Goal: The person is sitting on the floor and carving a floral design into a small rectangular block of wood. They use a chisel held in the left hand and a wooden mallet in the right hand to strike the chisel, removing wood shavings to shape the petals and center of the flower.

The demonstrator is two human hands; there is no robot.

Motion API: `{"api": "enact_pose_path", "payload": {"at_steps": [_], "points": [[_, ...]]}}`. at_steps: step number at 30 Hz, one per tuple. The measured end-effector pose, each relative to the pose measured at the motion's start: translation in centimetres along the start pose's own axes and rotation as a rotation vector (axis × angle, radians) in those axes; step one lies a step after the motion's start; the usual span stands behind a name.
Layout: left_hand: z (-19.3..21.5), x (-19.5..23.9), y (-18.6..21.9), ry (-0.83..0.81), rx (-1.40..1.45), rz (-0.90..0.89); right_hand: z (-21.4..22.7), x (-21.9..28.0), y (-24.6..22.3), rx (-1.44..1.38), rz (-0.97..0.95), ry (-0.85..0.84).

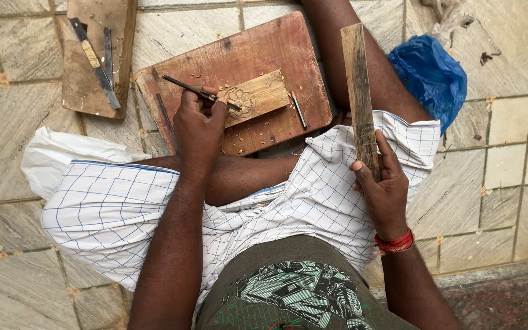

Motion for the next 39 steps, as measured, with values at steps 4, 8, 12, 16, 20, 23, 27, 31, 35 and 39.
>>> {"api": "enact_pose_path", "payload": {"at_steps": [4, 8, 12, 16, 20, 23, 27, 31, 35, 39], "points": [[-0.6, 0.0, -0.4, -0.048, 0.129, 0.038, -0.3, -0.1, 0.4, 0.000, 0.016, -0.004], [-0.6, -0.2, -0.5, -0.078, -0.239, -0.008, -0.7, -0.3, 0.8, 0.029, 0.051, -0.016], [-2.0, 0.4, 1.1, -0.207, -0.595, -0.233, -1.0, -0.5, 1.1, 0.093, 0.080, -0.046], [-3.1, 0.5, 2.2, -0.275, -0.834, -0.328, -1.1, -0.6, 1.3, 0.114, 0.073, -0.053], [-3.1, 0.0, 2.5, -0.299, -0.824, -0.305, -1.0, -0.6, 1.2, 0.140, 0.081, -0.042], [-2.0, -0.1, 2.7, -0.292, -0.628, -0.190, -1.3, -0.8, 0.9, 0.141, 0.134, -0.045], [1.9, -2.2, 4.0, -0.055, -0.551, -0.229, -0.9, -0.4, 1.5, 0.107, 0.092, -0.056], [5.4, -6.4, 4.5, 0.007, -0.711, -0.368, -1.4, -1.1, 1.3, 0.092, 0.080, -0.026], [4.4, -8.2, 1.5, -0.063, -0.617, -0.192, -1.6, -1.1, 1.2, 0.096, 0.113, -0.002], [1.9, -7.8, -0.9, -0.110, -0.619, -0.119, -1.7, -0.7, 0.7, 0.314, 0.227, 0.005]]}}
Point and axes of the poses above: each hand's wrist, its own x-axis away from the middle knuckle, its own z-axis out of the back of the hand, y = z × x, the point moved 6 cm from there along -x, towards the middle knuckle, and after that the axes turned 2 degrees about y, right-handed, at the moved point
